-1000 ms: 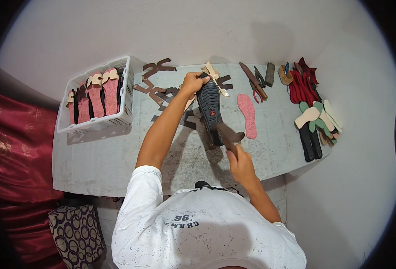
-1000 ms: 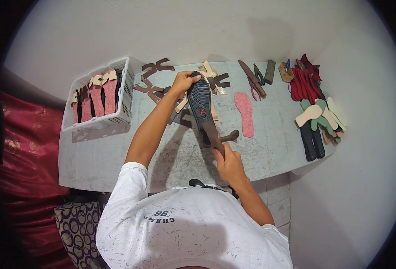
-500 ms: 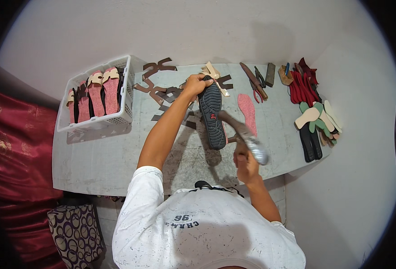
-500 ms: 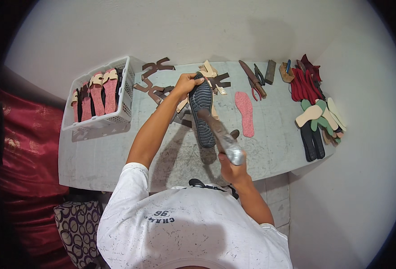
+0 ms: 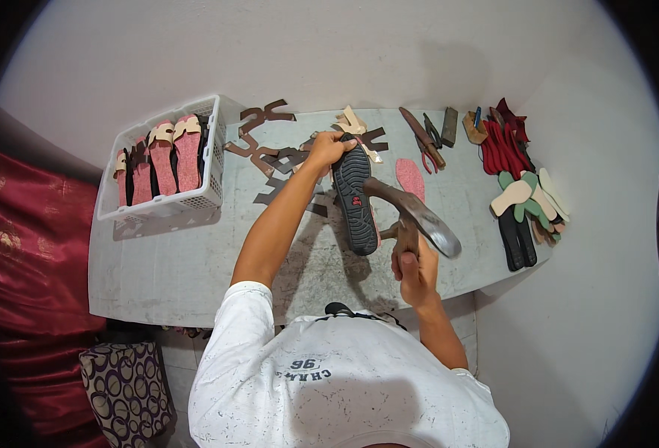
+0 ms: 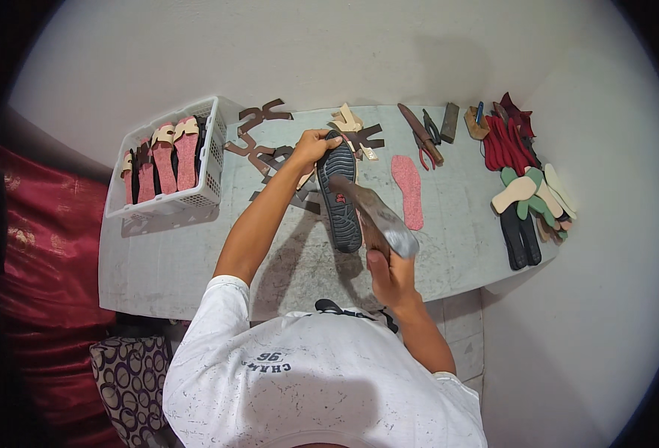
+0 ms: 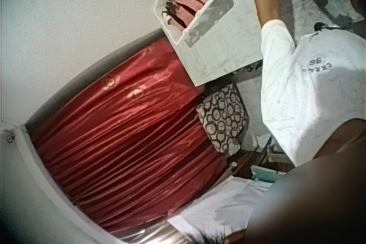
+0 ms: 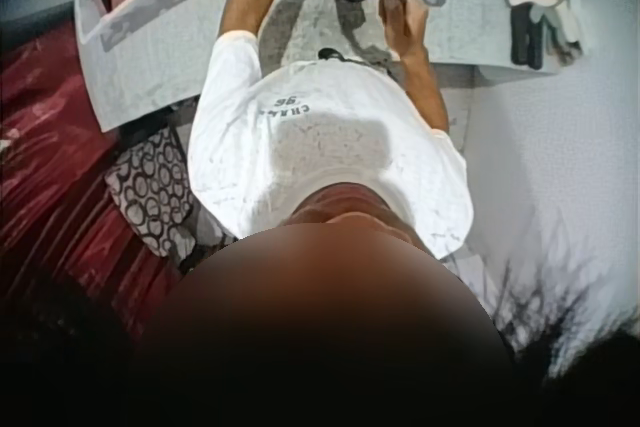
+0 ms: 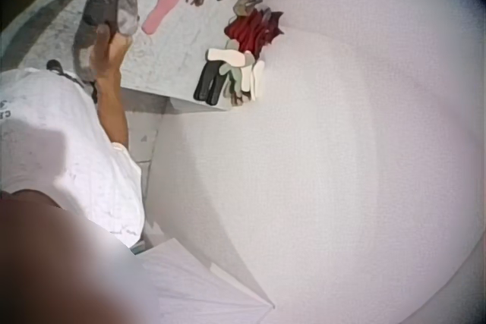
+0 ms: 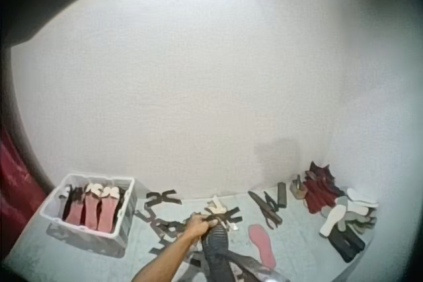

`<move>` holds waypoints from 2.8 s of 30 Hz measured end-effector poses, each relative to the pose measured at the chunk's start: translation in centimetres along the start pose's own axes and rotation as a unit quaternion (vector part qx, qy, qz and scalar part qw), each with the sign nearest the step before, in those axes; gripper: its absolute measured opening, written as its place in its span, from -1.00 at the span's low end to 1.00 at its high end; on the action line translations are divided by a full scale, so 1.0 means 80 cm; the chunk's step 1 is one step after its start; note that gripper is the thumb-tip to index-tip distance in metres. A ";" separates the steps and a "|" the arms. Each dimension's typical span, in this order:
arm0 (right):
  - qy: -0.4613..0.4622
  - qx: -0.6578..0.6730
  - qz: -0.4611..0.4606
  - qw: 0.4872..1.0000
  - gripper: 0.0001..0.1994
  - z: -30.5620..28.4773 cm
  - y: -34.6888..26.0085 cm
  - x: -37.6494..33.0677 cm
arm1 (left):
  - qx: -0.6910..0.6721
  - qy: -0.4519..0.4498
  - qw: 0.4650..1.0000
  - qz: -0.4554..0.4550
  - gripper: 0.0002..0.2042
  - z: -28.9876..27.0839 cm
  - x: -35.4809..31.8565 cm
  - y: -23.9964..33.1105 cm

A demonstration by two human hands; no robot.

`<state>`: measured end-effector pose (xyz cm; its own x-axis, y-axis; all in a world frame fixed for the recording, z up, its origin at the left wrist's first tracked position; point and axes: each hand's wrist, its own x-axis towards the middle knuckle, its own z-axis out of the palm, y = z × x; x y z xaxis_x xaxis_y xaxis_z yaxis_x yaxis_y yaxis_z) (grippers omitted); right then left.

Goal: Manually assemble footwear components and secure them with a hammer.

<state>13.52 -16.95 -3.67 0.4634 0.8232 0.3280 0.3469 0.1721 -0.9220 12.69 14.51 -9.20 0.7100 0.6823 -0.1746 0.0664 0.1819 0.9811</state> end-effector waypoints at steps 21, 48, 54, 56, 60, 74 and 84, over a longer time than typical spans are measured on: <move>0.037 -0.112 -0.059 0.991 -0.69 0.028 0.027 0.022 | 0.026 0.016 0.999 0.021 -0.88 -0.001 -0.012 -0.001; 0.009 -0.030 0.128 0.991 -0.71 0.004 0.043 0.006 | 0.030 0.011 0.999 0.039 -0.88 0.017 -0.041 -0.007; -0.016 -0.114 0.107 0.988 -0.69 0.007 0.080 -0.006 | 0.047 0.025 0.994 0.092 -0.88 0.013 -0.037 -0.024; -0.014 -0.114 0.111 0.987 -0.65 0.005 0.073 -0.002 | 0.004 0.018 0.997 0.072 -0.87 0.011 -0.032 -0.030; -0.001 -0.059 0.108 0.992 -0.61 0.000 0.022 0.018 | -0.052 0.011 0.998 0.033 -0.87 0.013 -0.034 -0.025; -0.023 -0.139 0.154 0.978 -0.67 0.003 0.039 0.024 | -0.063 0.028 0.997 0.022 -0.91 0.019 -0.048 -0.015; 0.033 -0.201 0.094 0.975 -0.70 0.027 0.041 0.010 | -0.080 0.016 0.997 -0.010 -0.87 0.026 -0.054 -0.013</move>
<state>13.28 -14.56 -6.89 0.5956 0.7813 0.1864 0.5367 -0.2145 -0.8161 11.04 9.91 -9.29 0.6875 0.6986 -0.1983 -0.0340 0.3037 0.9522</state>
